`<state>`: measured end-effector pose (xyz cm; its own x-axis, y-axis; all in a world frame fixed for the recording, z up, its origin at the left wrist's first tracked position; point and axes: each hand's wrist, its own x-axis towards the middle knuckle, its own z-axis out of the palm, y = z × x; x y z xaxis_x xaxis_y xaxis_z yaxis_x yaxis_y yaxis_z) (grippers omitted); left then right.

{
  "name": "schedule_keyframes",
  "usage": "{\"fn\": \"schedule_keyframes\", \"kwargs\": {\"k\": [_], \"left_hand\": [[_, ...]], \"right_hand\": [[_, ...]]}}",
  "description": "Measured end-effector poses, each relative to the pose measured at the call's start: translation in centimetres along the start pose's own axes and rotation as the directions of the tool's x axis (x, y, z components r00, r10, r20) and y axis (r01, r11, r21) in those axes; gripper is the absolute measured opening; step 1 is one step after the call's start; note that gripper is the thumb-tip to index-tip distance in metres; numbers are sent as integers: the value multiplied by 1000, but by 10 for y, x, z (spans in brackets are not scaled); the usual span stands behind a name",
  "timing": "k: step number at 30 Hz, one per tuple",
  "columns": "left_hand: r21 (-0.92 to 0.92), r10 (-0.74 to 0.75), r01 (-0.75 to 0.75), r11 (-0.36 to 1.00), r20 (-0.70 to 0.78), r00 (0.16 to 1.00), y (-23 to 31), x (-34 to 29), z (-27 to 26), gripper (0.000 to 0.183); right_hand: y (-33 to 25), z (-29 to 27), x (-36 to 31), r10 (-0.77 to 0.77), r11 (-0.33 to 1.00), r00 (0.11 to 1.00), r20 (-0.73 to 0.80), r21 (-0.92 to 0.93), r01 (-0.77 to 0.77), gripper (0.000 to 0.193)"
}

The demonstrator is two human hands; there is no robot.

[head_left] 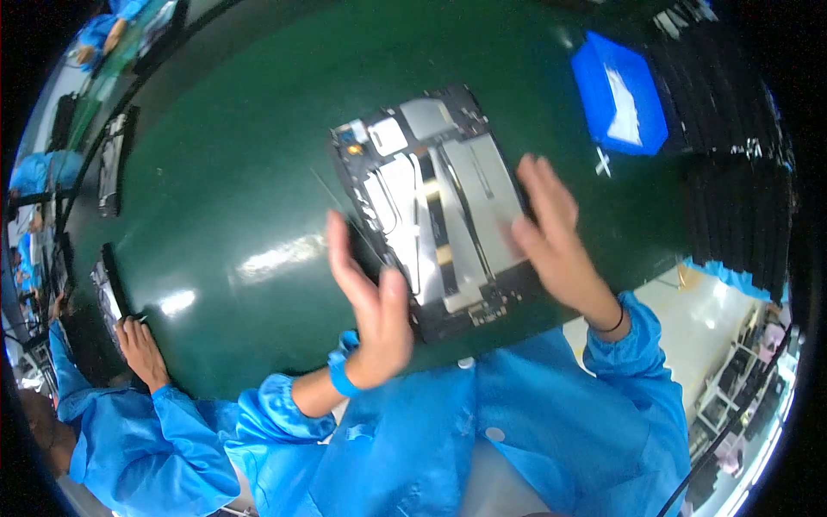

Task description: The person assembles the internal components of tablet devices by hand, connecting ribbon cables and installing batteries into the chassis on a factory line.

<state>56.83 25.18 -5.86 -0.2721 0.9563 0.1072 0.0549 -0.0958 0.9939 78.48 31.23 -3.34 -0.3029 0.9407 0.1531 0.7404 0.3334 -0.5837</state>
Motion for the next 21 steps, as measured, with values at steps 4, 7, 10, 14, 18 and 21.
{"fn": "schedule_keyframes", "kwargs": {"k": [4, 7, 10, 14, 18, 21], "left_hand": [[-58, 169, -166, 984, 57, 984, -5, 4, -3, 73], [-301, 154, -186, 935, -127, 980, -8, 51, -14, 74], [-227, 274, -354, 907, -321, 907, -6, 115, -38, 62], [315, 402, -304, 899, -319, 859, -32, 128, -44, 64], [343, 337, -253, 905, -212, 917, -39, 128, -34, 65], [642, 142, -172, 747, 99, 985, -35, 134, -32, 64]], "right_hand": [[-11, 17, 5, 185, 788, 974, 128, 574, -225, 63], [-32, 25, 48, 200, 479, 979, 26, 869, -121, 66], [-44, 49, 148, 257, 301, 952, 167, 922, -243, 70], [-42, 94, 274, 228, 381, 970, 81, 910, -165, 71], [-30, 118, 297, 48, 518, 991, 122, 845, -129, 70], [-39, 120, 268, 7, 843, 998, 64, 537, -40, 73]]}}
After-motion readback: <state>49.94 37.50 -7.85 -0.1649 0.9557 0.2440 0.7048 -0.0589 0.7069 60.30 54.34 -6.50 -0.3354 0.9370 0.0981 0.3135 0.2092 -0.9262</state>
